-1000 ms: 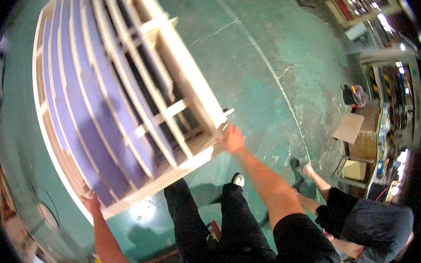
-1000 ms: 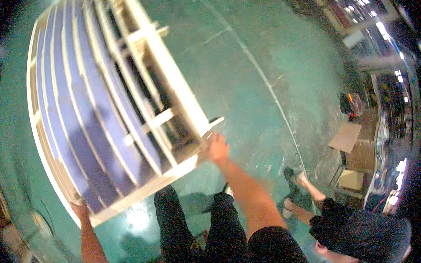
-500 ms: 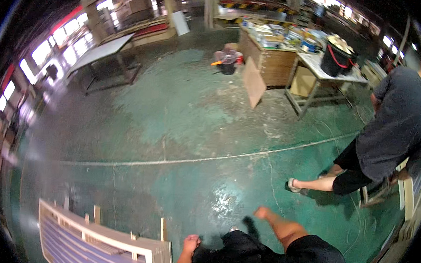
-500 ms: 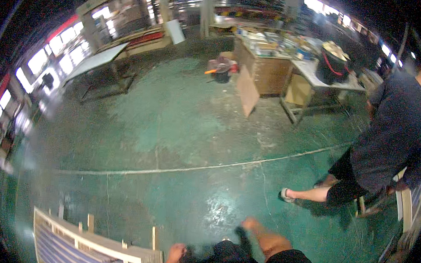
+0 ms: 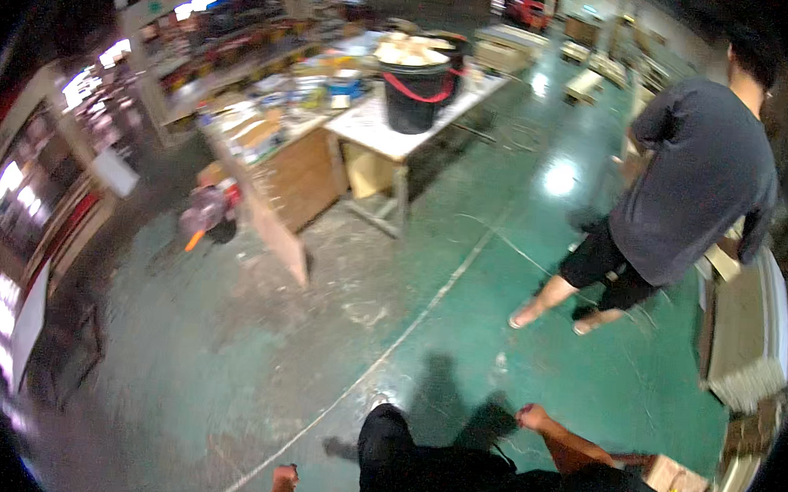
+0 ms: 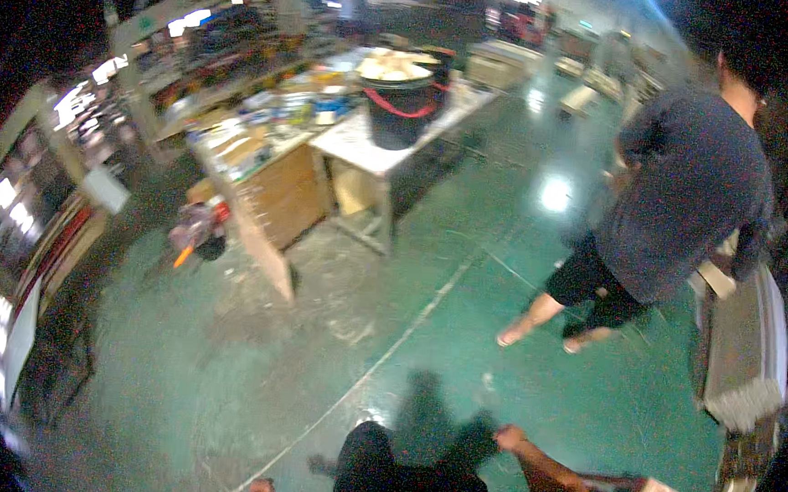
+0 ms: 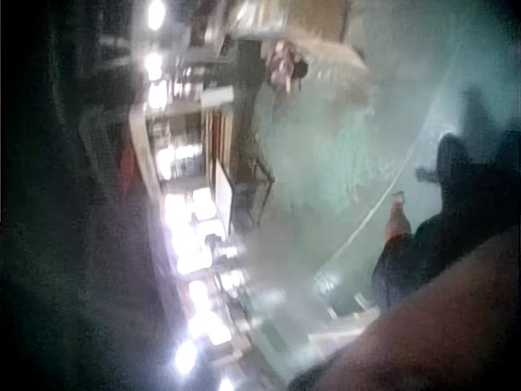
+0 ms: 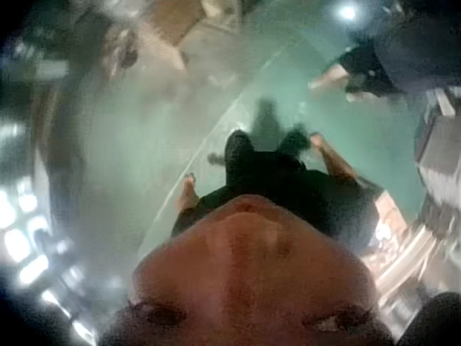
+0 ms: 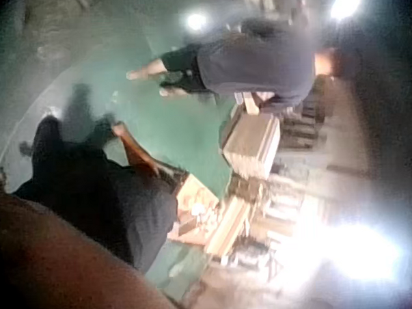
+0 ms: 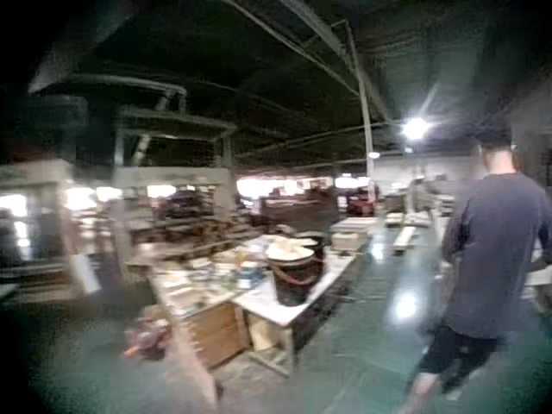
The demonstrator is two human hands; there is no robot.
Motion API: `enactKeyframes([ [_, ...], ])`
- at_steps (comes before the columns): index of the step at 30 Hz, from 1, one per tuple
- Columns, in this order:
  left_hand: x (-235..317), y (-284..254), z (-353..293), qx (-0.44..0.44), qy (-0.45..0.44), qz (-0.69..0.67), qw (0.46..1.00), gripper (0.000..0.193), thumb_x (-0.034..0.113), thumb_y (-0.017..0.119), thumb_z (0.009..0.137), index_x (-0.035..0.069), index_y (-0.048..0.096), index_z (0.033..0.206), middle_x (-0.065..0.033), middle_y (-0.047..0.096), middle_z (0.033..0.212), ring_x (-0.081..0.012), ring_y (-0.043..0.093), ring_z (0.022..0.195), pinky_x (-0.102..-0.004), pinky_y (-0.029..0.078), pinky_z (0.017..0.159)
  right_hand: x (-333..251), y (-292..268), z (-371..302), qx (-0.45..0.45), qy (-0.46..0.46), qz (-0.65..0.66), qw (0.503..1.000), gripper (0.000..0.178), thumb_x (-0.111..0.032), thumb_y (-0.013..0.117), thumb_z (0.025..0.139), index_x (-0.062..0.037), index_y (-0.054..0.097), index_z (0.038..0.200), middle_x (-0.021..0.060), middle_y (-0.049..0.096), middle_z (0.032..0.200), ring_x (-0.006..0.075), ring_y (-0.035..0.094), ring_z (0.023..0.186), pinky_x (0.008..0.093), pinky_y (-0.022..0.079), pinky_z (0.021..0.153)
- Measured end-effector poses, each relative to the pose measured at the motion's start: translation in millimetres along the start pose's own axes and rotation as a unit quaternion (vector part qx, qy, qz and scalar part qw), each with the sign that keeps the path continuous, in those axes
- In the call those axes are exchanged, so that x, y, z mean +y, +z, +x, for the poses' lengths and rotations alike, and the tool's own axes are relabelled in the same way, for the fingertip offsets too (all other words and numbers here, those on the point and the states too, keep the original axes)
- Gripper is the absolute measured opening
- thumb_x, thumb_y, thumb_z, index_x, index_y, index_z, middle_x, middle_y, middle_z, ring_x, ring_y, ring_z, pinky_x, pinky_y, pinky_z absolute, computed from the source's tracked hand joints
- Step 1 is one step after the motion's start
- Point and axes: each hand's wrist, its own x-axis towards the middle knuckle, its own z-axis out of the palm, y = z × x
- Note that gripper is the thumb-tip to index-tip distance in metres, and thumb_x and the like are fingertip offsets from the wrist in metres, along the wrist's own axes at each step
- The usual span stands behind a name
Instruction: The person lifts and positions a large wooden frame structure, then uses a nail gun to secure a wooden slat to the frame. The person repeats the lifting and positioning of the frame multiple times before performing the final fastening.
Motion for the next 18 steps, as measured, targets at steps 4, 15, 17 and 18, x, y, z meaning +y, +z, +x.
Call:
enactKeyframes([
  [4, 124, -198, 200, 0.102, 0.313, 0.191, 0.925, 0.038, 0.036, 0.061, 0.089, 0.008, 0.070, 0.112, -0.0202, 0.073, 0.091, -0.0358, 0.071, 0.089, -0.0503, 0.055, 0.085, 47, 56, -64, -0.078, 0.177, -0.047, 0.980, 0.049, -0.046, 0.064, 0.097, -0.0049, 0.066, 0.124, 0.0157, 0.071, 0.098, 0.0286, 0.069, 0.082, 0.0443, 0.054, 0.067],
  [15, 629, -621, 470, -0.011, 0.280, -0.462, 0.842, 0.007, 0.009, 0.061, 0.094, 0.004, 0.066, 0.095, -0.0043, 0.066, 0.081, -0.0167, 0.062, 0.077, -0.0327, 0.051, 0.073, -156, -50, 228, -0.044, 0.106, 0.010, 0.993, 0.038, -0.035, 0.064, 0.088, -0.0092, 0.067, 0.115, 0.0199, 0.069, 0.099, 0.0344, 0.068, 0.089, 0.0493, 0.053, 0.070],
  [17, 651, -633, 523, 0.010, 0.369, -0.285, 0.885, 0.011, 0.013, 0.063, 0.096, 0.005, 0.069, 0.100, -0.0040, 0.068, 0.085, -0.0198, 0.065, 0.079, -0.0372, 0.053, 0.077, -213, -155, 317, -0.003, 0.012, -0.175, 0.984, 0.032, -0.031, 0.068, 0.081, -0.0098, 0.070, 0.104, 0.0174, 0.071, 0.094, 0.0360, 0.068, 0.089, 0.0519, 0.053, 0.070],
  [18, 653, -637, 552, 0.125, 0.479, -0.038, 0.868, 0.014, 0.015, 0.064, 0.096, 0.005, 0.070, 0.103, -0.0057, 0.069, 0.088, -0.0224, 0.066, 0.079, -0.0401, 0.054, 0.077, -242, -207, 361, 0.035, -0.054, -0.294, 0.954, 0.029, -0.029, 0.070, 0.078, -0.0101, 0.071, 0.099, 0.0162, 0.071, 0.091, 0.0368, 0.068, 0.089, 0.0532, 0.052, 0.071],
])
